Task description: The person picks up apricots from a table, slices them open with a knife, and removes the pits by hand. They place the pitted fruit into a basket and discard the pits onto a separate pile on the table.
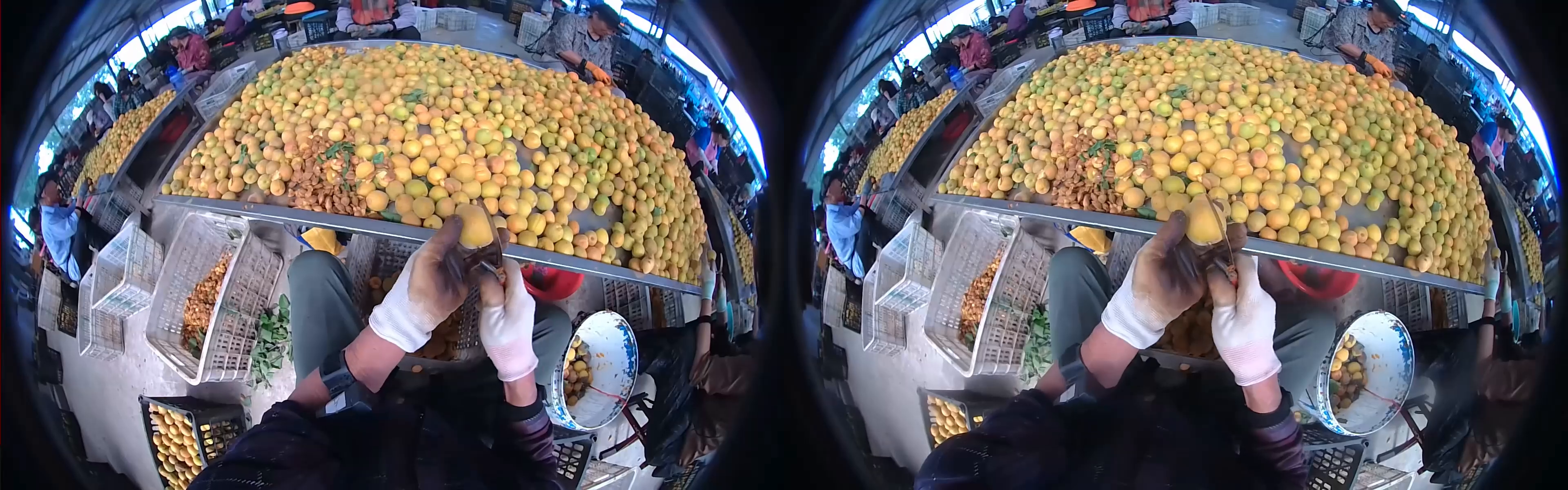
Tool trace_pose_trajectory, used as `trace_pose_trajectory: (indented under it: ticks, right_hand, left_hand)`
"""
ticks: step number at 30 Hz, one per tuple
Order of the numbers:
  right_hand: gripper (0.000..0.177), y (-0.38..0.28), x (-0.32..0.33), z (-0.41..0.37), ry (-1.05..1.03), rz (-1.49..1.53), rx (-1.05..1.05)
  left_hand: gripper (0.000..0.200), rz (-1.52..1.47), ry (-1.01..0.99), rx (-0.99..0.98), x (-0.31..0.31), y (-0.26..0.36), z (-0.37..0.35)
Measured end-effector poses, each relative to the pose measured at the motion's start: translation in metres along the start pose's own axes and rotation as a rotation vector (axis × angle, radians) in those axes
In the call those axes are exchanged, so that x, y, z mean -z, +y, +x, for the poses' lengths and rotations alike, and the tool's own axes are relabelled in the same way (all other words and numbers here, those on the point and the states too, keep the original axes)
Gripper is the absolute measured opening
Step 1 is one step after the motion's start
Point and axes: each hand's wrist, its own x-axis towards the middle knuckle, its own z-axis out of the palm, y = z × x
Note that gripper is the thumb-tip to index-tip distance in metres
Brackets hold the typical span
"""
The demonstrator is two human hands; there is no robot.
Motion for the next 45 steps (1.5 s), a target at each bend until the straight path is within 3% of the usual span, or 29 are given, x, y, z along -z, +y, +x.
trace_pose_trajectory:
  ticks: [4, 6, 9, 14, 17, 22, 24, 25, 26, 28, 30, 33, 35, 36, 38, 41, 44, 45]
  right_hand:
    - [0.027, 0.008, -0.006, -0.005, -0.022, 0.069, -0.023]
    - [0.029, 0.013, -0.004, -0.007, -0.056, 0.063, -0.055]
    - [0.031, 0.022, -0.008, -0.010, -0.038, 0.036, -0.055]
    - [0.045, 0.025, -0.013, -0.010, 0.061, -0.001, -0.048]
    - [0.052, 0.035, -0.009, -0.012, 0.013, -0.010, -0.069]
    - [0.037, 0.034, 0.017, -0.003, -0.120, 0.060, -0.009]
    - [0.031, 0.043, 0.029, -0.005, -0.370, 0.168, -0.146]
    - [0.034, 0.051, 0.029, -0.006, -0.394, 0.272, -0.214]
    - [0.034, 0.050, 0.028, -0.008, -0.397, 0.271, -0.215]
    - [0.059, 0.041, 0.019, -0.011, -0.318, 0.523, -0.333]
    - [0.061, 0.043, -0.001, -0.015, -0.147, 0.503, -0.240]
    - [0.062, 0.049, -0.002, -0.017, -0.148, 0.481, -0.237]
    - [0.061, 0.054, 0.007, -0.017, -0.208, 0.488, -0.189]
    - [0.048, 0.054, 0.023, -0.014, -0.326, 0.399, -0.243]
    - [0.043, 0.061, 0.031, -0.010, -0.398, 0.371, -0.264]
    - [0.055, 0.054, 0.027, -0.014, -0.416, 0.591, -0.441]
    - [0.053, 0.054, 0.004, -0.021, -0.226, 0.646, -0.376]
    - [0.053, 0.056, 0.000, -0.022, -0.167, 0.621, -0.336]
  left_hand:
    - [0.050, 0.020, -0.082, 0.022, 0.006, -0.008, -0.001]
    - [0.054, 0.082, 0.060, -0.033, 0.000, -0.013, -0.003]
    - [0.057, 0.042, 0.082, 0.056, 0.005, -0.018, -0.004]
    - [0.057, 0.038, 0.059, 0.008, 0.006, -0.031, -0.004]
    - [0.054, 0.065, 0.067, 0.007, 0.004, -0.034, -0.005]
    - [0.052, 0.161, 0.018, 0.009, 0.011, -0.021, -0.006]
    - [0.053, 0.608, -0.159, 0.051, 0.020, -0.001, -0.003]
    - [0.057, 0.865, -0.200, 0.066, 0.019, 0.011, 0.000]
    - [0.057, 0.863, -0.199, 0.066, 0.021, 0.006, 0.001]
    - [0.061, 0.597, -0.157, 0.007, 0.026, -0.010, 0.001]
    - [0.069, 0.274, -0.134, 0.062, 0.027, -0.027, -0.001]
    - [0.065, 0.164, -0.096, 0.050, 0.023, -0.029, -0.001]
    - [0.044, 0.535, -0.161, 0.061, 0.012, -0.004, -0.002]
    - [0.039, 0.735, -0.212, 0.063, 0.012, 0.007, 0.002]
    - [0.039, 1.082, -0.241, 0.132, 0.004, 0.023, 0.007]
    - [0.045, 0.956, -0.152, 0.100, 0.009, 0.005, 0.002]
    - [0.050, 0.276, -0.026, -0.040, 0.018, -0.045, -0.007]
    - [0.053, 0.288, 0.001, -0.041, 0.013, -0.045, -0.009]
